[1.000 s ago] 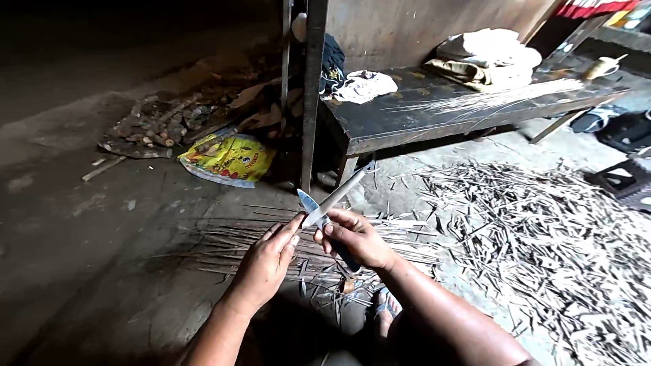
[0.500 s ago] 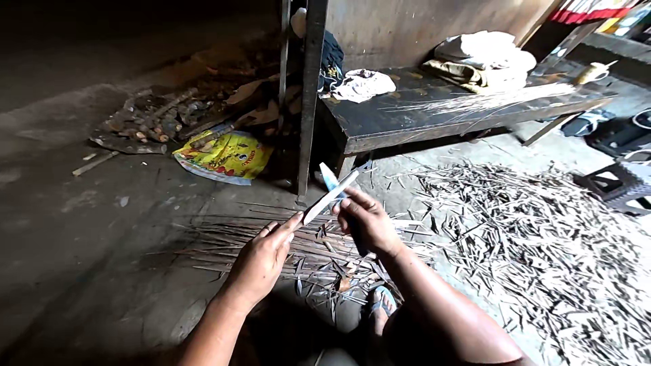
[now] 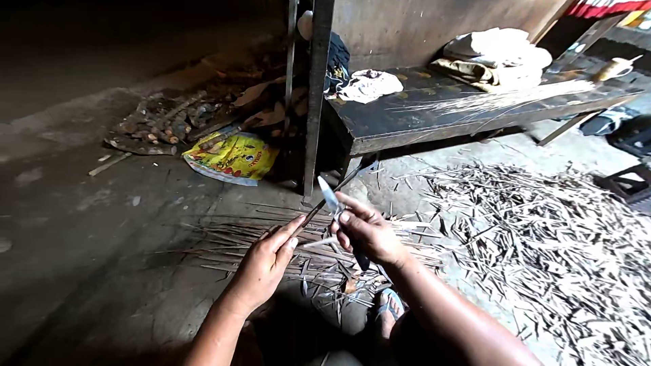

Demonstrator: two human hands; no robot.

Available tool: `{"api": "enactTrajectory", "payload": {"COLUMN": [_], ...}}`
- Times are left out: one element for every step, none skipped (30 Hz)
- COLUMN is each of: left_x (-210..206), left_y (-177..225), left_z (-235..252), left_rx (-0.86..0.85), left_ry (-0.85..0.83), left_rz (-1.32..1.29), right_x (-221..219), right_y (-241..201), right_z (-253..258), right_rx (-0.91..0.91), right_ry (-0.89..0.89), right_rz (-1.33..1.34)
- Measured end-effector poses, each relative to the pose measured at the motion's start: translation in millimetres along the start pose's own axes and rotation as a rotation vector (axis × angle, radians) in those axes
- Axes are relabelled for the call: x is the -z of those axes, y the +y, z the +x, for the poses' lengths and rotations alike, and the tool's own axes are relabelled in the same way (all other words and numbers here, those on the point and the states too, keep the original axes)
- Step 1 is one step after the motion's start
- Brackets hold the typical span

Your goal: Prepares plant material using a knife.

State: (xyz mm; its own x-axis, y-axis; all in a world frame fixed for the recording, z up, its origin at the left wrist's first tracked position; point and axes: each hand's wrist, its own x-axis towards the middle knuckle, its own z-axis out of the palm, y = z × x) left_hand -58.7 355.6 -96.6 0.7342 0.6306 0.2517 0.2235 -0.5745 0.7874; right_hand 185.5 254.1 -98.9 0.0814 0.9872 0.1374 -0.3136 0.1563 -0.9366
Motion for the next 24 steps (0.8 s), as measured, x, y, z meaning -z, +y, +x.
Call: {"api": "enactTrajectory", "payload": {"left_x": [-0.1, -0.5, -1.2, -2.1, -3.0, -3.5, -3.3, -2.4, -1.2, 0.8, 3.1, 5.0, 6.5, 7.3, 8.4, 10.2, 12.4, 14.5, 16.2, 17.3, 17.9, 17.7, 16.9, 15.8], "left_y": [0.0, -0.1, -0.3, -0.5, -0.2, 0.0, 0.0, -0.1, 0.5, 2.1, 3.8, 5.0, 5.7, 6.1, 6.3, 6.1, 5.8, 5.7, 6.1, 6.4, 6.5, 6.6, 6.6, 6.7], "left_z": [-0.1, -0.2, -0.5, -1.1, -1.5, -1.9, -2.2, -2.6, -2.8, -3.2, -3.7, -3.9, -4.0, -4.1, -4.1, -3.9, -3.6, -3.0, -2.4, -1.9, -1.6, -1.4, -1.2, -1.0], "left_rx": [-0.01, -0.028, -0.049, -0.07, -0.083, -0.093, -0.096, -0.098, -0.099, -0.091, -0.078, -0.067, -0.061, -0.054, -0.048, -0.043, -0.041, -0.042, -0.042, -0.041, -0.039, -0.036, -0.034, -0.033], "left_ry": [0.007, 0.016, 0.027, 0.042, 0.055, 0.065, 0.067, 0.063, 0.054, 0.04, 0.017, -0.007, -0.027, -0.038, -0.051, -0.072, -0.097, -0.123, -0.146, -0.168, -0.185, -0.193, -0.194, -0.189], "left_rz": [0.005, 0.012, 0.015, 0.012, 0.005, -0.003, -0.009, -0.02, -0.044, -0.067, -0.096, -0.135, -0.18, -0.222, -0.263, -0.306, -0.341, -0.375, -0.401, -0.427, -0.447, -0.457, -0.459, -0.453], "right_x": [-4.1, -7.7, -10.9, -14.0, -16.9, -19.2, -20.8, -21.2, -20.3, -18.0, -15.2, -12.5, -10.7, -9.8, -9.6, -9.4, -9.2, -8.6, -7.4, -5.2, -2.1, 1.5, 4.6, 6.7], "right_y": [2.7, 5.7, 8.6, 11.1, 13.3, 15.1, 16.5, 17.1, 17.0, 16.2, 15.0, 13.8, 13.3, 13.2, 13.7, 14.2, 14.0, 12.3, 9.2, 5.8, 2.8, 0.9, -0.5, -1.6], "right_z": [-1.4, -2.7, -4.1, -5.3, -6.2, -6.8, -7.1, -7.0, -6.4, -5.3, -4.1, -3.2, -2.7, -2.8, -3.0, -3.1, -3.3, -3.0, -2.5, -1.4, -0.1, 1.2, 2.1, 2.5], "right_rx": [-0.015, -0.029, -0.041, -0.055, -0.068, -0.073, -0.076, -0.073, -0.064, -0.049, -0.032, -0.016, -0.001, 0.012, 0.027, 0.042, 0.054, 0.066, 0.081, 0.101, 0.121, 0.137, 0.149, 0.158], "right_ry": [-0.039, -0.074, -0.105, -0.133, -0.157, -0.174, -0.184, -0.185, -0.182, -0.179, -0.174, -0.178, -0.187, -0.2, -0.213, -0.226, -0.232, -0.232, -0.224, -0.211, -0.2, -0.19, -0.185, -0.177], "right_rz": [-0.011, -0.017, -0.021, -0.023, -0.023, -0.023, -0.016, -0.009, -0.001, 0.0, -0.003, -0.004, -0.005, -0.008, -0.011, -0.013, -0.02, -0.034, -0.055, -0.081, -0.099, -0.113, -0.121, -0.125]}}
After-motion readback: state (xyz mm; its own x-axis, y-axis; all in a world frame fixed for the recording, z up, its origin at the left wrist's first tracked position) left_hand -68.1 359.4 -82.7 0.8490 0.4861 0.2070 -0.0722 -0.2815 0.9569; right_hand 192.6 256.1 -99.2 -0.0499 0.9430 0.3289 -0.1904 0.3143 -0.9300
